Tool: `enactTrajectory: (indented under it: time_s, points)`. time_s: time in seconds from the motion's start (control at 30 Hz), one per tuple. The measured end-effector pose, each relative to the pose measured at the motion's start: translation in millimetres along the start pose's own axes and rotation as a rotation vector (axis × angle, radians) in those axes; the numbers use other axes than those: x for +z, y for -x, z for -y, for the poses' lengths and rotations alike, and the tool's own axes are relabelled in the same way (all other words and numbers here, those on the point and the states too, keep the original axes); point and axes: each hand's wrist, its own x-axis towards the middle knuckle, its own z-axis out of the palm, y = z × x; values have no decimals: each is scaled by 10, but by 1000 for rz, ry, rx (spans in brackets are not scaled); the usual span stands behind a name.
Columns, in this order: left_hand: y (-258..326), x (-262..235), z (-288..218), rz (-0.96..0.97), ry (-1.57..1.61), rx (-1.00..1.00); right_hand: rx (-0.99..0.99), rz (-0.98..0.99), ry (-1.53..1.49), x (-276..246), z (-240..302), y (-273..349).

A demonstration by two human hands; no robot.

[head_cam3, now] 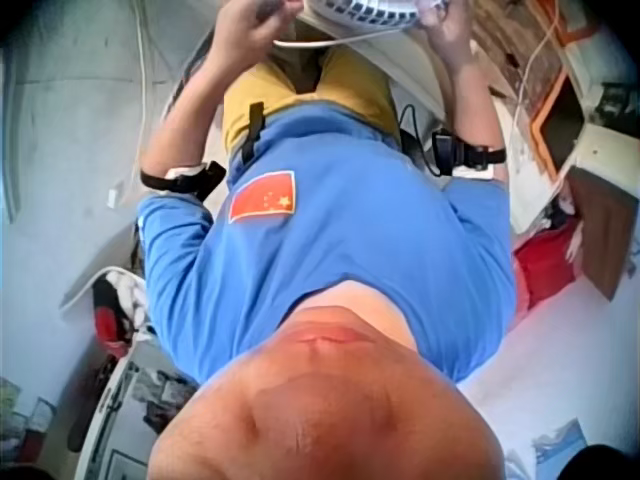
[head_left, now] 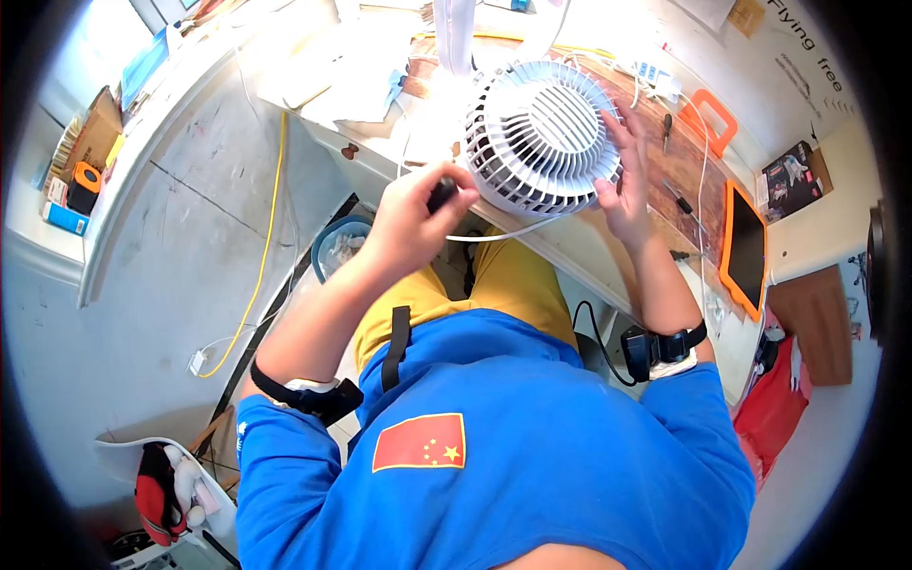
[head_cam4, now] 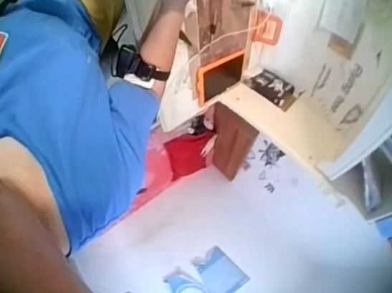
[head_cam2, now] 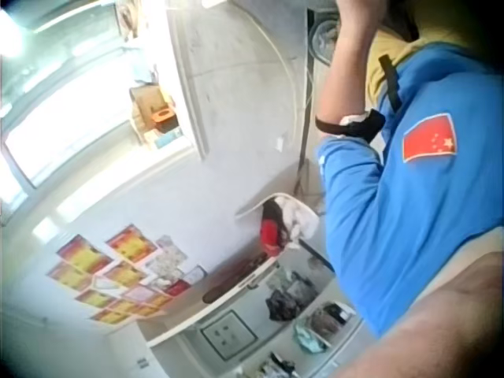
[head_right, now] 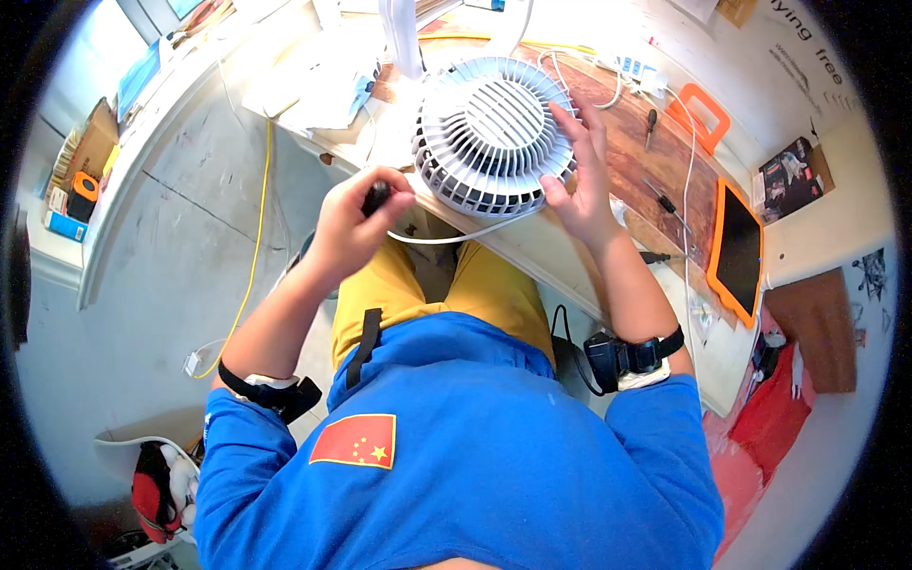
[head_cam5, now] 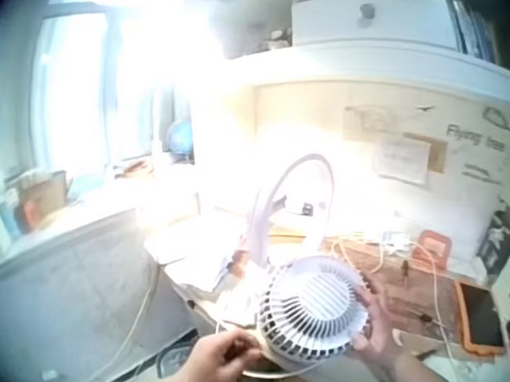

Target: The person unscrews the rear casing of a desk fan using a screwdriver and removes the internal motor component by hand.

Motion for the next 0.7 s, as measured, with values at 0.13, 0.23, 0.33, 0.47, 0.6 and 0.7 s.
enactTrajectory:
  time_s: [0.13,0.23,0.33,0.47,0.6,0.7]
  points:
    - [-20,92,-4,-66,-599,508,-15,-30,21,-2,33,20]
    - [-36,67,64,-55,-864,694,-6,-17,47,10,54,15]
    - [-80,42,77,-34,-871,792,7,-18,29,42,37,34]
    - [-186,-27,73,53,-878,877,-42,-14,-16,65,47,7]
    - [-285,-62,87,129,-846,921,-77,-34,-17,69,47,8]
    - [-318,-43,106,149,-844,926,-62,-36,-10,55,34,36]
